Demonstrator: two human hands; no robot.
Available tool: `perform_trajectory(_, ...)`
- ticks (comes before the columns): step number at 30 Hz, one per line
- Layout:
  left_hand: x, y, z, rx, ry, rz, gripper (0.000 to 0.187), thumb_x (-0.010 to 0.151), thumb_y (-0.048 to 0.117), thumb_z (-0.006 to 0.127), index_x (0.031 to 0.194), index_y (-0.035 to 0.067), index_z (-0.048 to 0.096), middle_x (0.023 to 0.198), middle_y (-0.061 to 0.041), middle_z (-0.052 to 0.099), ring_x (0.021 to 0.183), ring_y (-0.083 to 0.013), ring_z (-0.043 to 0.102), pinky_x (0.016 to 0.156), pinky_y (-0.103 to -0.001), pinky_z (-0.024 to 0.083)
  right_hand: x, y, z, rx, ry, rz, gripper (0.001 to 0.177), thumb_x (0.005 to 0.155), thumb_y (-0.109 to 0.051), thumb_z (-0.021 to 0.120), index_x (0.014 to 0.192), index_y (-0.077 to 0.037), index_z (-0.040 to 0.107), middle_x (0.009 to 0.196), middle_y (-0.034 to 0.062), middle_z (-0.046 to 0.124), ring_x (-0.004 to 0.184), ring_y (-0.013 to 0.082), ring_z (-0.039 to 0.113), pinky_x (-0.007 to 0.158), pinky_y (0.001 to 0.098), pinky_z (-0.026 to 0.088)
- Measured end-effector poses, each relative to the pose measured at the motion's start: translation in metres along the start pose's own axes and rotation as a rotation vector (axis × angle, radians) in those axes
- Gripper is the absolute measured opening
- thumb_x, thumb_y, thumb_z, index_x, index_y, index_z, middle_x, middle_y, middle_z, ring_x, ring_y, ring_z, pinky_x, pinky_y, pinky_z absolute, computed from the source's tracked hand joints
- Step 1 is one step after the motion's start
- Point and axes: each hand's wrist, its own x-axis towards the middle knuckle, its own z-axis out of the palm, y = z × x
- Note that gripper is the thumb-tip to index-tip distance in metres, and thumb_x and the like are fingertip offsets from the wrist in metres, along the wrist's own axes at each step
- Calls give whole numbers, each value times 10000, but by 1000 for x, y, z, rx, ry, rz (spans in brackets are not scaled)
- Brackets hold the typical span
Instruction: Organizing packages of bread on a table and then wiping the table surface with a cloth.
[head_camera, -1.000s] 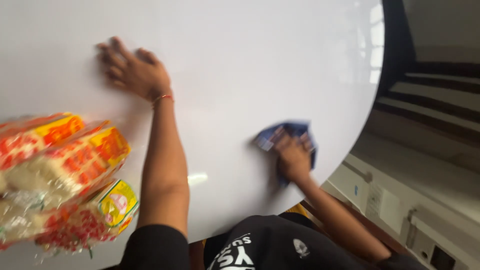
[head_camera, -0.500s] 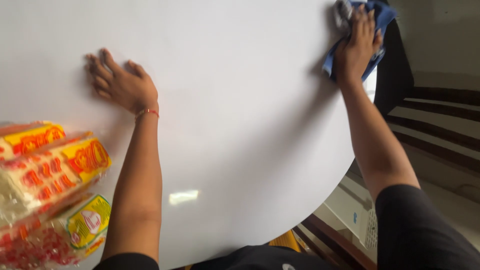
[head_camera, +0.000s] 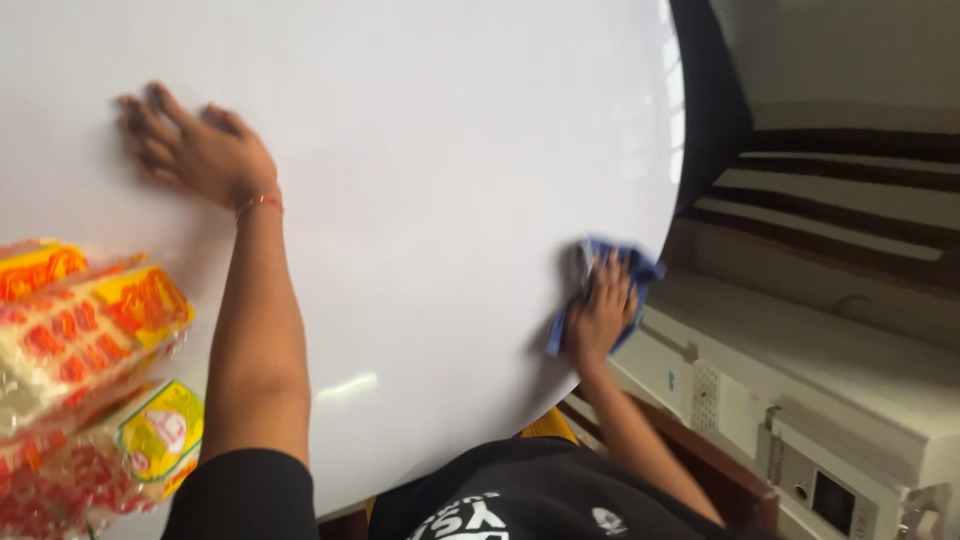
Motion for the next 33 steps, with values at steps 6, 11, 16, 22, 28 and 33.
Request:
perform_trajectory(6,-4,3,-13,-23,-6,13,593,1036,272,621,1568,102,421,1674,-192,274,1534,-407,237,1210,-621,174,47,-14,-2,5,-26,46,767,745,-75,535,1510,-96,479,1669,134,379,1566,345,301,1251,508,135)
perform_trajectory(11,-7,-3,-9,-15,43,52,578,1046,270,615,1569,90,447,1683,-207,285,1535,-418,240,1200,-616,187,188,-23,17,16,38,-8,722,771,-96,556,1489,-48,491,1677,165,375,1553,348,313,1238,519,151)
perform_trajectory(16,-9,-4,-11,-21,61,82,560,1029,254,622,1539,72,476,1685,-228,324,1535,-411,280,1189,-599,214,313,-29,50,33,127,-90,712,748,-94,559,1453,-13,503,1639,170,399,1521,344,341,1200,525,163)
perform_trajectory(22,-4,-3,1,-25,131,61,548,989,263,622,1498,89,517,1647,-210,384,1510,-379,324,1175,-582,237,372,-38,68,34,210,-135,665,774,-92,546,1436,-38,538,1607,126,470,1488,280,403,1158,539,231)
perform_trajectory(28,-2,10,-6,-20,132,16,518,976,286,598,1451,82,549,1608,-195,401,1487,-382,326,1170,-591,234,346,-43,78,65,206,-159,649,814,-123,557,1462,-84,549,1596,109,497,1468,304,433,1139,529,302)
perform_trajectory(33,-5,5,5,-79,126,30,553,993,295,589,1490,61,519,1622,-224,368,1499,-401,304,1177,-607,208,186,-62,63,-11,68,-223,785,776,-222,614,1532,-77,462,1563,160,463,1420,386,421,1109,559,311)
